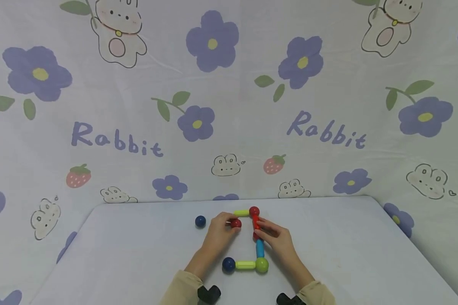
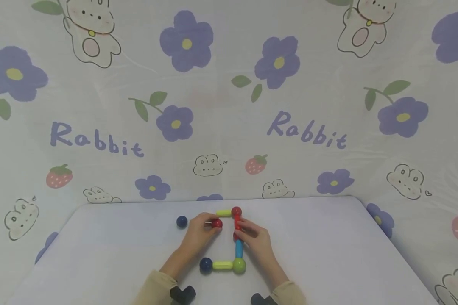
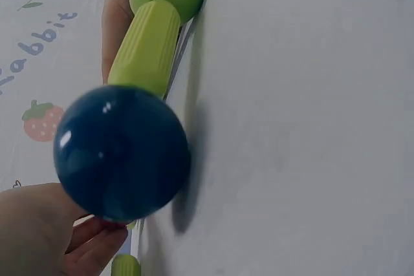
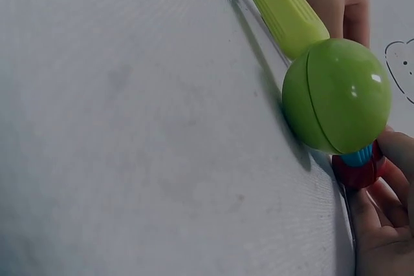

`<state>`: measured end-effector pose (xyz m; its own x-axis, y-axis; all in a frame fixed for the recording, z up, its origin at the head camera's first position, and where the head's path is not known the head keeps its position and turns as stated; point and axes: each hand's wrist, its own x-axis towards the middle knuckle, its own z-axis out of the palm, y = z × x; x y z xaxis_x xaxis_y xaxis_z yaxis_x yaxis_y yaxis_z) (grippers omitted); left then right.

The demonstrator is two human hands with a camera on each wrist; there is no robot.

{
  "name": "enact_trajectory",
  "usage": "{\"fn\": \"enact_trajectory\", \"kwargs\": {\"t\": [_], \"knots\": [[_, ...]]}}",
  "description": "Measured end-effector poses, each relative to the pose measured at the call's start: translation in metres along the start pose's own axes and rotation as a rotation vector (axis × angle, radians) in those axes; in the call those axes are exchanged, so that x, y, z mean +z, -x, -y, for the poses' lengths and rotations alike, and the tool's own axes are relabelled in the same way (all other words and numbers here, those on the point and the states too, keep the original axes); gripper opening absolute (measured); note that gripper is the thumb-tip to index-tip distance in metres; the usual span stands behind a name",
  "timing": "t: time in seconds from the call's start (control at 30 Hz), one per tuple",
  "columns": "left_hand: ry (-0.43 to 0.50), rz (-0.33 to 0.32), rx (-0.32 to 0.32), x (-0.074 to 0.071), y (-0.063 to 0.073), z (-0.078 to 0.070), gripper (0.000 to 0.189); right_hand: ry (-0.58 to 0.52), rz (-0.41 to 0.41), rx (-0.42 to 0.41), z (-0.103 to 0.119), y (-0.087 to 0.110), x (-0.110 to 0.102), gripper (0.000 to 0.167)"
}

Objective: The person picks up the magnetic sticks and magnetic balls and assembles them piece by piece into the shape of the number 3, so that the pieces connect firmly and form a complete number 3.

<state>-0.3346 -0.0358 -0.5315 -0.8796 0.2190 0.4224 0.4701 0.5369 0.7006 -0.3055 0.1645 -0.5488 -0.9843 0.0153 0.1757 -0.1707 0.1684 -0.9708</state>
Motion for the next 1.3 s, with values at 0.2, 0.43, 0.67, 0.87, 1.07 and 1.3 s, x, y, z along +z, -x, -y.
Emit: {"fn": "enact_trajectory", "kwargs": {"t": [0.2, 0.43, 0.67, 0.87, 1.07, 1.3], "knots": [[0.057, -0.087, -0.042, -0.006, -0.007, 0.003, 0.034, -0.009, -0.003, 0.018, -0.002, -0.003, 0.001, 0.035], [0.027, -0.102, -0.069, -0.008, -0.015, 0.005, 0.034, -0.025, -0.015, 0.033, 0.0, -0.004, 0.002, 0.033], [-0.026, -0.09, -0.115, -0.006, -0.024, 0.008, 0.035, -0.018, -0.016, 0.04, 0.002, -0.004, 0.002, 0.033], [-0.079, -0.082, -0.094, -0.005, -0.029, 0.012, 0.036, -0.019, -0.015, 0.044, 0.004, -0.003, 0.002, 0.032], [-0.12, -0.019, -0.119, -0.002, -0.033, 0.015, 0.041, -0.02, -0.013, 0.053, 0.002, -0.004, 0.002, 0.034], [-0.14, 0.025, -0.135, 0.002, -0.038, 0.016, 0.039, -0.011, -0.002, 0.036, 0.001, -0.005, 0.0, 0.036]]}}
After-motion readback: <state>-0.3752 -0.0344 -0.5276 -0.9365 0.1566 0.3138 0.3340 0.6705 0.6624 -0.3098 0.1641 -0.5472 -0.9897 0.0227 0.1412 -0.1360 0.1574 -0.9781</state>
